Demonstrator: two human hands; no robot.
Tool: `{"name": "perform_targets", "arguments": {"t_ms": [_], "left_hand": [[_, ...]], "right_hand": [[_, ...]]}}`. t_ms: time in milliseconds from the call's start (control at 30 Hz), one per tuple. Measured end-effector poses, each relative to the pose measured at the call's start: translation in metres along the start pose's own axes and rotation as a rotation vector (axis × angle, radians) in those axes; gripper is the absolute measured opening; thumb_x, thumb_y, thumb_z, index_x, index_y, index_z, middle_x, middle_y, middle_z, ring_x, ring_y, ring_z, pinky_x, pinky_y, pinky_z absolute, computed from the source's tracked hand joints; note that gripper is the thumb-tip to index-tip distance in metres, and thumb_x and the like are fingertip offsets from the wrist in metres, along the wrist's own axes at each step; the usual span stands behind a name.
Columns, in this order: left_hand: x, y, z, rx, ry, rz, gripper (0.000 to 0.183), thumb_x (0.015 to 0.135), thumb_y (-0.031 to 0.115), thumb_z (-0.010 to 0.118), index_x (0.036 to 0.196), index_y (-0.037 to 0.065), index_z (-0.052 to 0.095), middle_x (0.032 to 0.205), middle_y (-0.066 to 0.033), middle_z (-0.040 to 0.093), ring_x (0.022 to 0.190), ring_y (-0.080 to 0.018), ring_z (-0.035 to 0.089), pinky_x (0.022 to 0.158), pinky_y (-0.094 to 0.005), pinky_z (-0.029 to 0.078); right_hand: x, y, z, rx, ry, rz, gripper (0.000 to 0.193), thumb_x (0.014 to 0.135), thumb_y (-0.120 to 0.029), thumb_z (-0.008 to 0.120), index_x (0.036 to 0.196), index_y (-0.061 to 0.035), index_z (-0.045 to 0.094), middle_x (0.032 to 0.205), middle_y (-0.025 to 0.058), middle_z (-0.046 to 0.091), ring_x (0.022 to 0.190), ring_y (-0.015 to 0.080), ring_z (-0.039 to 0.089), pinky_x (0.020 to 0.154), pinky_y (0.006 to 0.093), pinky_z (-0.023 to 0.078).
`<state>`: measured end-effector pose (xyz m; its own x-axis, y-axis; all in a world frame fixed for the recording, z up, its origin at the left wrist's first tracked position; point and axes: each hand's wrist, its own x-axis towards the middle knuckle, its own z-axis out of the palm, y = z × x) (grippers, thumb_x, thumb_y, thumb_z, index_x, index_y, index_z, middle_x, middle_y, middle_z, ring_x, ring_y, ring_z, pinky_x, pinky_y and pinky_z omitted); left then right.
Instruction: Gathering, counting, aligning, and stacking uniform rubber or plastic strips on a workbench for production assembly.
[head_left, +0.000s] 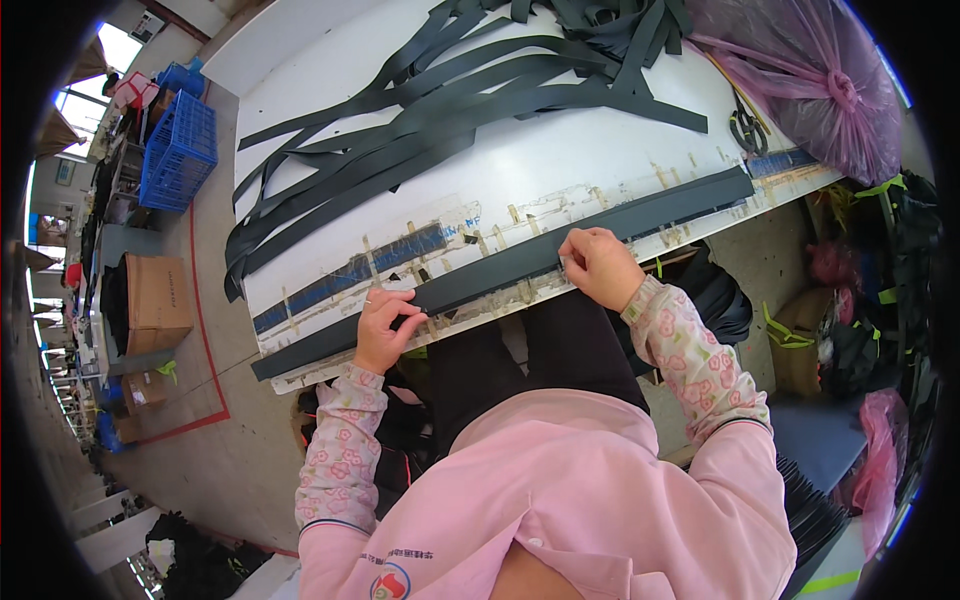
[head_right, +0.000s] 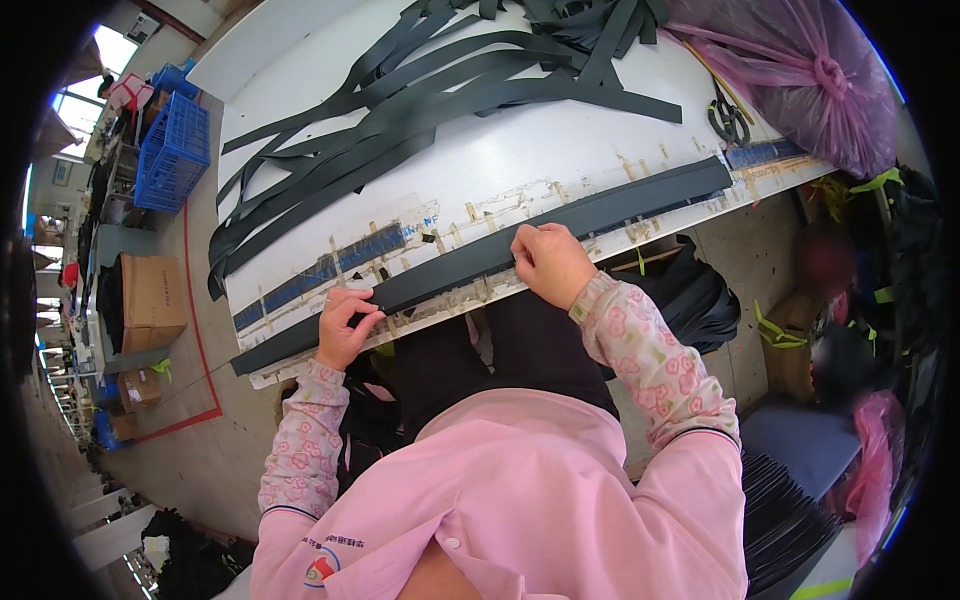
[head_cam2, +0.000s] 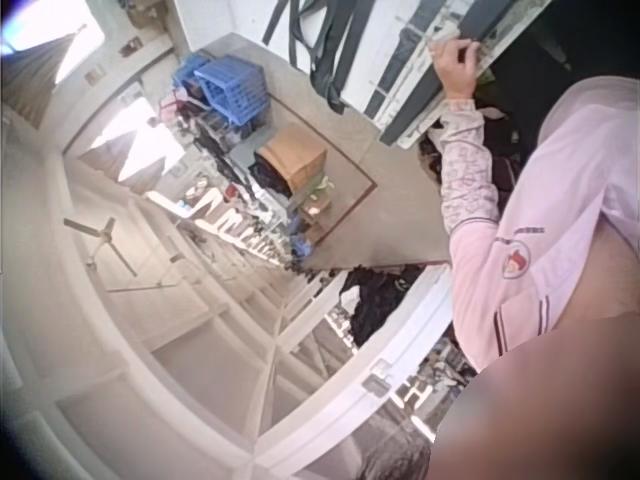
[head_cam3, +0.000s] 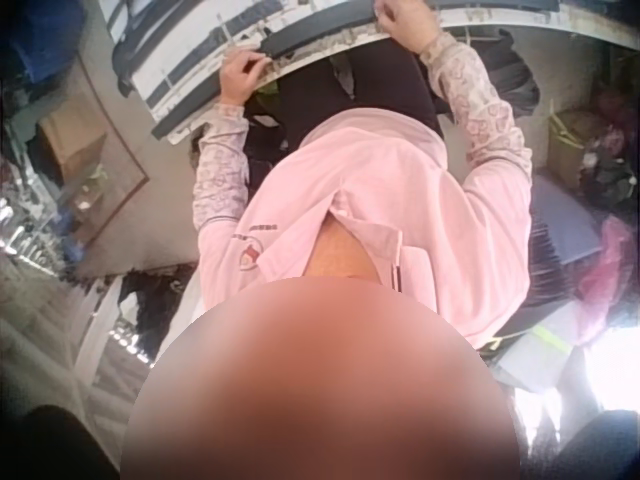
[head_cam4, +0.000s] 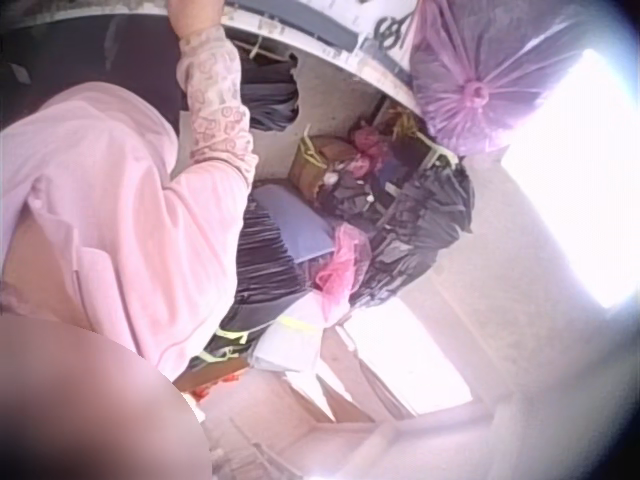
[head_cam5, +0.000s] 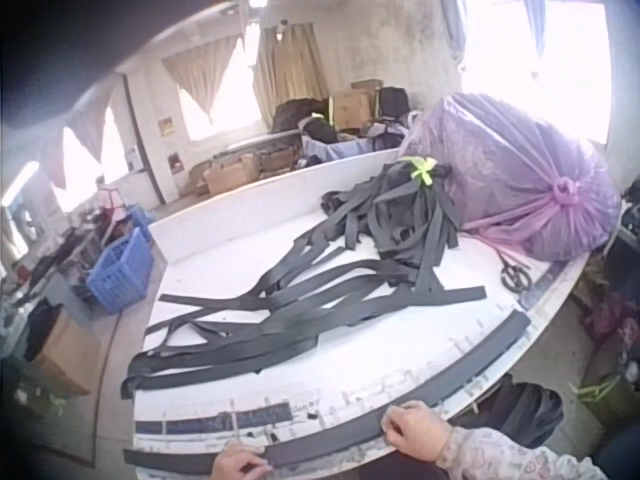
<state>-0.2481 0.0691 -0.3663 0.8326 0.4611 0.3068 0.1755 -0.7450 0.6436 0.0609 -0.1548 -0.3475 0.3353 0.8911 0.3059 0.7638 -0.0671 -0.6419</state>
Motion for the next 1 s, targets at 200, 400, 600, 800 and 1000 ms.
{"name": "perform_targets", "arguments": {"t_ms": [200,400,600,800,1000], "left_hand": [[-0.003,-0.001,-0.004,-0.034,0.005,-0.025,0.016,0.077,0.009,0.082,0.082,0.006,0.068,0.101,-0.0096,0.071,0.094,-0.0278,0.062,0.084,-0.0378,0.049],[-0.009,-0.015,0.016,-0.272,0.184,-0.151,0.015,0.090,0.003,0.067,0.101,0.007,0.057,0.093,-0.0088,0.066,0.084,-0.0246,0.062,0.076,-0.0332,0.050],[-0.002,-0.005,0.004,-0.086,0.101,-0.013,0.017,0.083,0.002,0.065,0.098,0.008,0.063,0.093,-0.0093,0.062,0.088,-0.0316,0.058,0.080,-0.0396,0.049],[-0.002,-0.003,0.003,-0.079,0.073,-0.042,0.022,0.077,0.007,0.072,0.096,0.009,0.062,0.093,-0.0084,0.062,0.091,-0.0310,0.058,0.082,-0.0408,0.048],[-0.003,-0.004,0.003,-0.073,0.085,-0.023,0.023,0.076,0.007,0.072,0.096,0.009,0.062,0.093,-0.0073,0.063,0.092,-0.0302,0.057,0.082,-0.0399,0.048]], "right_hand": [[0.016,-0.040,-0.016,0.322,-0.014,0.375,0.009,0.087,-0.005,0.064,0.094,0.0003,0.063,0.065,0.0061,0.060,0.057,0.0134,0.056,0.057,0.0286,0.047],[0.021,-0.089,0.048,0.621,-0.572,0.280,0.020,0.090,-0.003,0.063,0.110,-0.0007,0.062,0.066,0.0001,0.058,0.062,0.0071,0.055,0.059,0.0255,0.046],[0.051,-0.115,0.105,0.385,-0.328,0.135,0.015,0.086,-0.011,0.065,0.099,-0.0040,0.064,0.067,0.0121,0.065,0.063,0.0314,0.066,0.060,0.0419,0.051],[0.050,-0.120,0.123,0.253,-0.327,0.150,0.011,0.084,-0.013,0.067,0.094,-0.0063,0.067,0.069,0.0117,0.068,0.062,0.0307,0.068,0.061,0.0404,0.053],[0.047,-0.120,0.130,0.226,-0.314,0.177,0.011,0.084,-0.014,0.067,0.093,-0.0066,0.068,0.069,0.0117,0.068,0.063,0.0302,0.068,0.063,0.0409,0.054]]}}
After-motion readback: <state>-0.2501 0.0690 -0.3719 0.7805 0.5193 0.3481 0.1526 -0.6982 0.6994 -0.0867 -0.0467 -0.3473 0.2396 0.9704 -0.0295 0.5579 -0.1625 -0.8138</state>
